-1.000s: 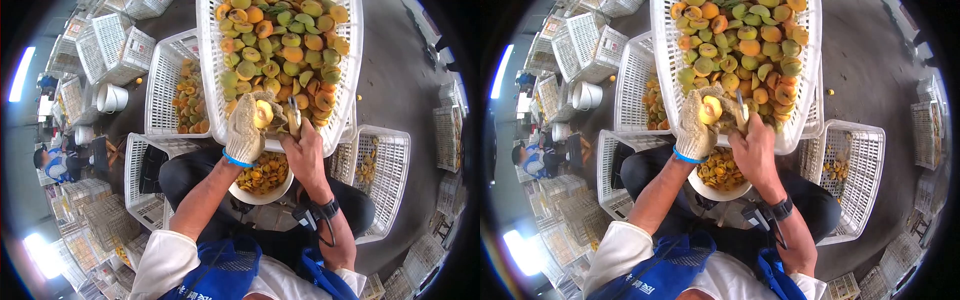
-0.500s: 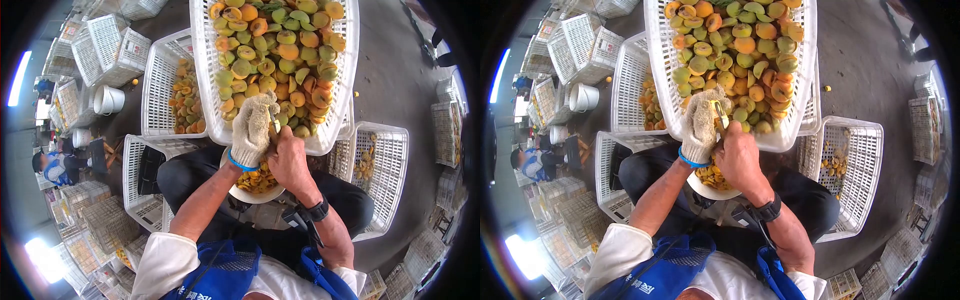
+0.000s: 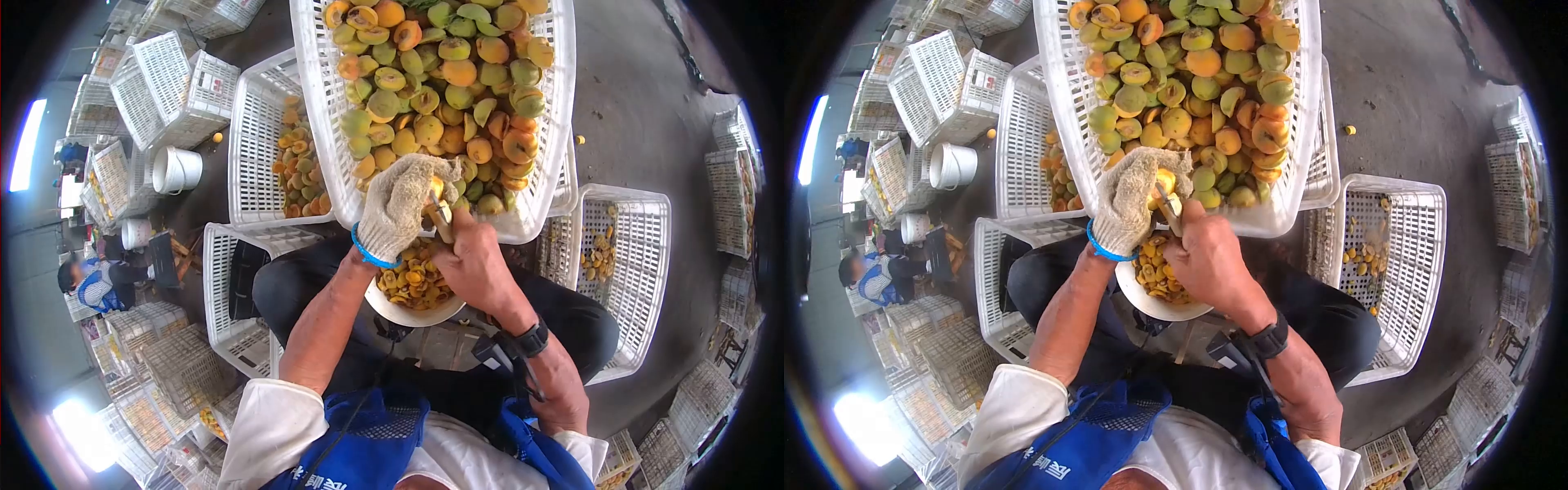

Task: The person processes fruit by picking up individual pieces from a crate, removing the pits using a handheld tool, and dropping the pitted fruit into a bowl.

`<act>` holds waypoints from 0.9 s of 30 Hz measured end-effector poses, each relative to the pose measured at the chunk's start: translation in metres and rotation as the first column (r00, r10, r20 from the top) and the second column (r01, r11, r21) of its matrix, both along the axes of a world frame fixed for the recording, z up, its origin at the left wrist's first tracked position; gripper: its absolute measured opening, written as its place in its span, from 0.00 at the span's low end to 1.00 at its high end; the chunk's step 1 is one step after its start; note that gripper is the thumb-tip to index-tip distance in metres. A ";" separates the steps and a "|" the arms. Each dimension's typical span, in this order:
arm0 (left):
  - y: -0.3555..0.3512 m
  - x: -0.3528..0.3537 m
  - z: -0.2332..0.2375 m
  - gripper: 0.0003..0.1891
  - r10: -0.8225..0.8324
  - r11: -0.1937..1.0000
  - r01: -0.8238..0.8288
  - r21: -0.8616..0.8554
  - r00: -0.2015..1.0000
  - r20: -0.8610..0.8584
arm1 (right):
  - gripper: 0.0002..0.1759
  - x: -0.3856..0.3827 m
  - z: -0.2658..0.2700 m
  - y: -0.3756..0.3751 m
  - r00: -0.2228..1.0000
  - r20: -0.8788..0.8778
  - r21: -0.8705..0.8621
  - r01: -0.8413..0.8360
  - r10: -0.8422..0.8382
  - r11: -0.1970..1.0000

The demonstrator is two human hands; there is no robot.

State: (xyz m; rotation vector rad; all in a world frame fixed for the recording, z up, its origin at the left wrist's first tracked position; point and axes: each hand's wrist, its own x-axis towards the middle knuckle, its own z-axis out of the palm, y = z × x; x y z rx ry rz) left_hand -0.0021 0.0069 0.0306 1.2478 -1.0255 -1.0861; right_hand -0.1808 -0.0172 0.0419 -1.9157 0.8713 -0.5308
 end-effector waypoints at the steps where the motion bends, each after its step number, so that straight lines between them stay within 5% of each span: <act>1: 0.000 -0.001 0.006 0.23 0.002 1.000 -0.002 0.003 1.000 0.001 | 0.14 0.000 0.001 -0.001 1.000 0.001 0.003 -0.002 0.002 1.000; 3: 0.002 -0.004 0.013 0.18 0.030 1.000 -0.030 0.006 0.996 -0.090 | 0.11 0.000 0.012 -0.006 0.955 0.296 0.357 -0.095 -0.016 0.929; 4: 0.003 -0.001 0.013 0.18 0.032 0.999 -0.031 0.009 0.995 -0.090 | 0.11 -0.002 0.021 -0.010 0.955 0.296 0.360 -0.096 -0.015 0.928; 6: 0.000 0.006 0.013 0.18 -0.022 0.998 0.034 -0.056 0.979 0.202 | 0.10 -0.008 0.040 -0.020 0.988 0.150 0.755 -0.138 0.035 0.641; 7: 0.004 0.008 0.001 0.18 -0.022 0.998 0.033 -0.053 0.979 0.201 | 0.15 -0.010 0.046 -0.025 0.993 0.076 0.809 -0.114 0.090 0.577; 8: 0.010 0.011 -0.021 0.18 0.072 0.988 -0.008 -0.156 0.910 0.408 | 0.15 -0.009 0.042 -0.022 0.993 0.074 0.810 -0.112 0.089 0.575; 9: 0.014 0.012 -0.033 0.19 0.179 0.964 -0.024 -0.264 0.792 0.583 | 0.15 -0.008 0.033 -0.019 0.990 0.124 0.697 -0.139 0.072 0.703; 10: 0.011 0.009 -0.024 0.19 0.179 0.964 -0.023 -0.263 0.792 0.584 | 0.14 -0.005 0.023 -0.016 0.982 0.178 0.562 -0.154 0.064 0.813; 11: 0.008 0.004 -0.014 0.19 0.091 0.992 -0.072 -0.103 0.976 0.197 | 0.14 -0.003 0.009 -0.013 0.982 0.179 0.562 -0.154 0.062 0.813; 12: 0.006 -0.001 -0.008 0.19 0.060 0.997 -0.045 0.066 0.969 -0.238 | 0.13 0.001 -0.003 -0.012 0.984 0.171 0.381 -0.113 0.050 0.918; 13: 0.005 -0.006 -0.012 0.18 0.126 0.989 -0.090 0.121 0.934 -0.333 | 0.12 0.002 -0.010 -0.012 0.986 0.165 0.181 -0.068 0.037 0.981; 14: 0.004 -0.008 -0.012 0.18 0.126 0.989 -0.090 0.121 0.934 -0.333 | 0.12 -0.001 -0.014 -0.009 0.986 0.165 0.181 -0.068 0.037 0.981; 16: -0.001 -0.011 -0.009 0.17 0.142 0.986 -0.127 0.109 0.979 -0.146 | 0.14 -0.001 -0.008 -0.003 0.975 -0.220 -0.020 0.031 -0.035 0.999; 19: -0.005 -0.019 -0.012 0.17 0.163 0.987 -0.162 0.018 0.980 -0.111 | 0.17 0.002 -0.005 0.005 0.945 -0.294 -0.157 0.101 -0.144 0.983; 23: -0.005 -0.018 -0.026 0.15 0.166 0.986 -0.164 0.026 0.978 -0.124 | 0.16 0.002 -0.010 0.002 0.946 -0.314 -0.032 0.077 -0.083 0.997; 27: -0.002 -0.016 -0.030 0.13 0.145 0.989 -0.145 0.011 0.988 -0.058 | 0.15 -0.005 -0.017 -0.002 0.999 -0.029 0.216 0.036 -0.030 0.976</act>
